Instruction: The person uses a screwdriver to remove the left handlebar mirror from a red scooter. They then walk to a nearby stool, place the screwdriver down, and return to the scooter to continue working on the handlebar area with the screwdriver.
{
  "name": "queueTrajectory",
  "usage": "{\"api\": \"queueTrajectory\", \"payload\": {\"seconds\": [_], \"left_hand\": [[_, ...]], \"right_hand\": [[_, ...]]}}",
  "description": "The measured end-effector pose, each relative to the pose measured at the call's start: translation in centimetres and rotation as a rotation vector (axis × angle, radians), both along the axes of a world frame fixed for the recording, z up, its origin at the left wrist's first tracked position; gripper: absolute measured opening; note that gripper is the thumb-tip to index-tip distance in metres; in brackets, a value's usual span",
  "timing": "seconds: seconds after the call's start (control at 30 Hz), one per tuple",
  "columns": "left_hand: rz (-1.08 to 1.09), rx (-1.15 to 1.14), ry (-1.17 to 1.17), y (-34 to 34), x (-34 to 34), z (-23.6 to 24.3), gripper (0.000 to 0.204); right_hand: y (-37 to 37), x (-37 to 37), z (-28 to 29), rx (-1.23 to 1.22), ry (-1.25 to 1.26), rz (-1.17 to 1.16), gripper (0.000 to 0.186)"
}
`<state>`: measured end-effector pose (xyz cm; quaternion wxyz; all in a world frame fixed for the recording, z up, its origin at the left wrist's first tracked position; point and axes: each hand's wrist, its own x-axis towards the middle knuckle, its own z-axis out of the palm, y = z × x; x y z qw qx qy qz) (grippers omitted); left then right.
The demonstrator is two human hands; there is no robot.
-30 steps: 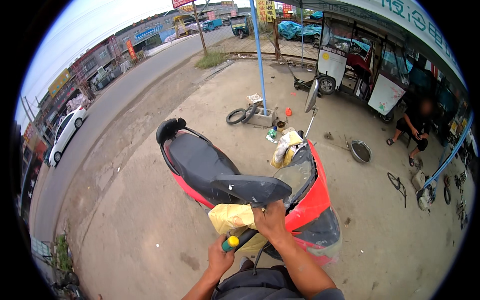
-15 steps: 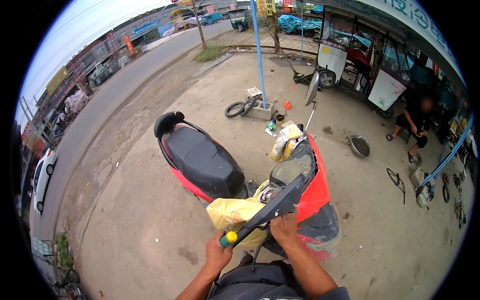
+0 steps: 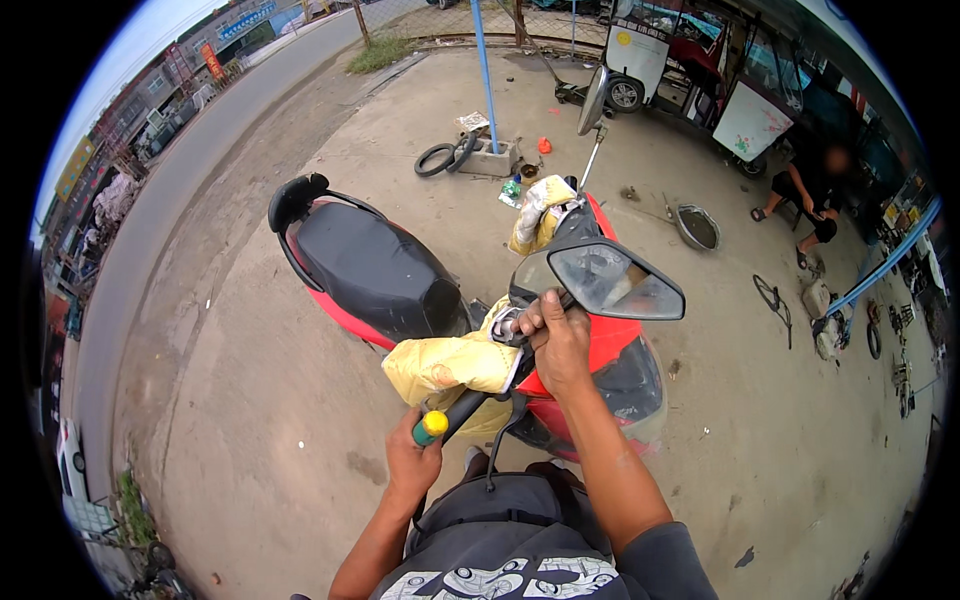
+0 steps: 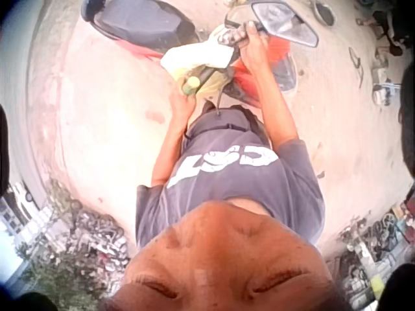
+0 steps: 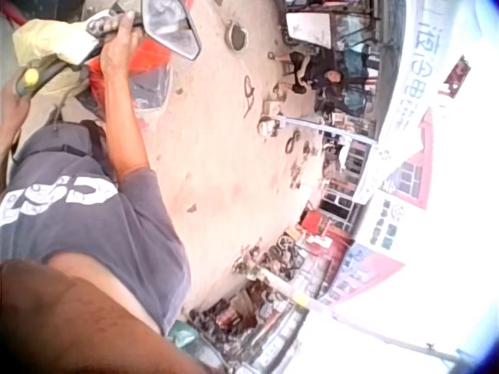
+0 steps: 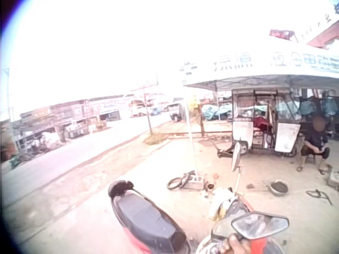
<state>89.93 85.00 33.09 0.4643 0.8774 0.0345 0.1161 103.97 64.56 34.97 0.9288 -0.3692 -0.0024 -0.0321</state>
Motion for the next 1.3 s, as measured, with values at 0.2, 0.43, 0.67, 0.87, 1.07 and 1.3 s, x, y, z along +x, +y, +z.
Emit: {"api": "queueTrajectory", "payload": {"seconds": [0.2, 0.43, 0.67, 0.87, 1.07, 1.3], "left_hand": [[0.0, -0.024, 0.005, 0.2, -0.1, -0.3, 0.013], [-0.05, -0.042, -0.023, 1.1, 0.4, -1.0, 0.012], [-0.109, -0.39, 0.129, 2.7, 0.2, -0.2, 0.017], [-0.107, -0.608, 0.193, 6.0, -0.1, 1.5, 0.021], [-0.186, -0.584, 0.144, 8.6, -0.6, 1.7, 0.024], [-0.054, -0.689, 0.205, 9.8, -1.9, 0.2, 0.029]], "right_hand": [[0.0, 1.7, 2.5, 0.121, 0.147, -0.012, 0.032], [2.0, 0.9, 5.5, -0.094, 0.216, 0.134, 0.025], [5.9, -2.9, 6.0, -0.197, 0.277, 0.398, 0.032], [9.7, -4.0, 4.9, -0.198, 0.3, 0.617, 0.032], [14.0, -4.6, 4.3, -0.19, 0.286, 0.597, 0.031], [18.2, -5.8, 2.5, -0.419, 0.247, 0.534, 0.028]]}}
